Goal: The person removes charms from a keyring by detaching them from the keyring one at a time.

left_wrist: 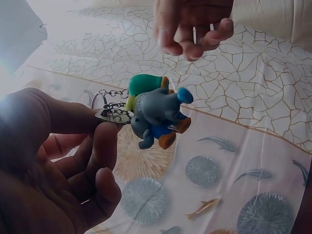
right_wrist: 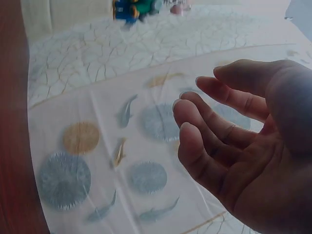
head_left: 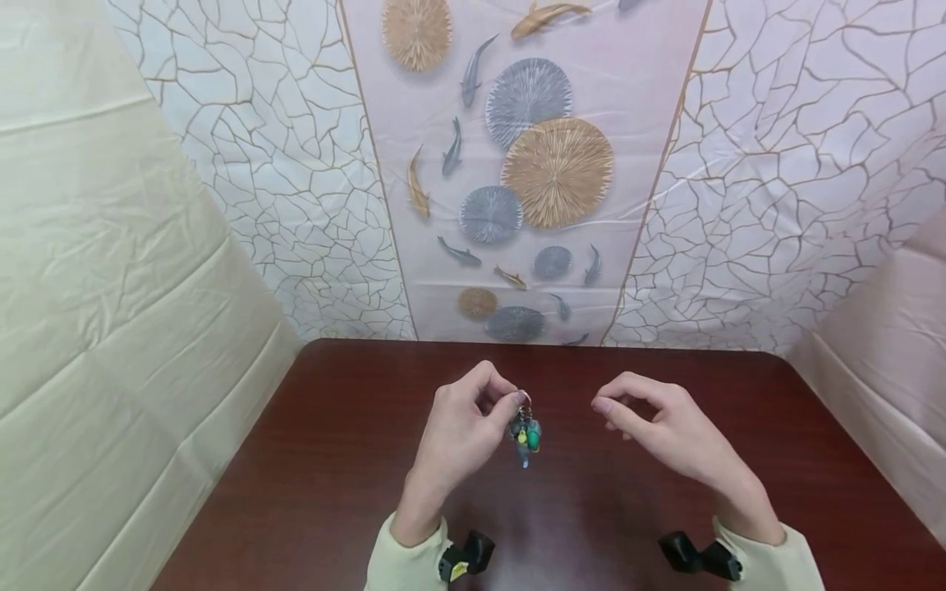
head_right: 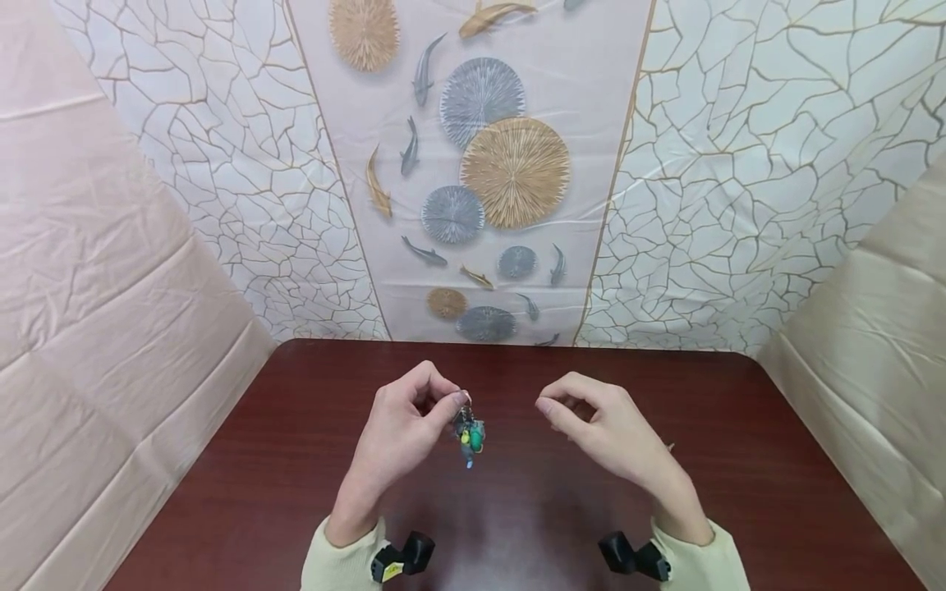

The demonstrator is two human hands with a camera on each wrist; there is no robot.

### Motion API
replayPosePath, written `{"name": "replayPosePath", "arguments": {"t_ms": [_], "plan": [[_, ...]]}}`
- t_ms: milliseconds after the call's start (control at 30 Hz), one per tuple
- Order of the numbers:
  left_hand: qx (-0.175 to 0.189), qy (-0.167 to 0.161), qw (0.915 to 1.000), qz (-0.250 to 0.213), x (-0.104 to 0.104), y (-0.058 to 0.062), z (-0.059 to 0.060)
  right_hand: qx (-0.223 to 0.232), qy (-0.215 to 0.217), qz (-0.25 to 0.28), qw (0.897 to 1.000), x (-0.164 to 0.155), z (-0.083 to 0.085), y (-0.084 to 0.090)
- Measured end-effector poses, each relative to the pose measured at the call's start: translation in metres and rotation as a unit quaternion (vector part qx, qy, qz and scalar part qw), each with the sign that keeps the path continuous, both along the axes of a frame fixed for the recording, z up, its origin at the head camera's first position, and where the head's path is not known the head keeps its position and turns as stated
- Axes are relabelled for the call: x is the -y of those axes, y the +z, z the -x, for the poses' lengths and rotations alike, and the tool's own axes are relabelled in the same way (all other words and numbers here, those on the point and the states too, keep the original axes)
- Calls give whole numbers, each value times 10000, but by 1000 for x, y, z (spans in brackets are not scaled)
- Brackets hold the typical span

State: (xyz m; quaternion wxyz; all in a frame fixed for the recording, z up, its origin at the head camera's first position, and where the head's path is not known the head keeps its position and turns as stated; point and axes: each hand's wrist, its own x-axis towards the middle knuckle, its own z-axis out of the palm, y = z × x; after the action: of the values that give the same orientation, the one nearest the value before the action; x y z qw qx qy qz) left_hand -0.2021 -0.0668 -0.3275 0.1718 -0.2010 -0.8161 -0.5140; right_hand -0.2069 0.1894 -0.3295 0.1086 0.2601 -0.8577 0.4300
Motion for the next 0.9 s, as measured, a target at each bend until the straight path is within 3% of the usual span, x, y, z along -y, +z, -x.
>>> {"name": "replayPosePath", "arguments": {"t_ms": [367, 900], "plan": [[97, -23, 10000, -5, -2, -1, 0, -257, 568, 329, 9975, 30, -5, 4], [-114, 64, 9999, 96, 0, -1, 1, -299, 1003, 517, 9932, 60, 0, 3]]}}
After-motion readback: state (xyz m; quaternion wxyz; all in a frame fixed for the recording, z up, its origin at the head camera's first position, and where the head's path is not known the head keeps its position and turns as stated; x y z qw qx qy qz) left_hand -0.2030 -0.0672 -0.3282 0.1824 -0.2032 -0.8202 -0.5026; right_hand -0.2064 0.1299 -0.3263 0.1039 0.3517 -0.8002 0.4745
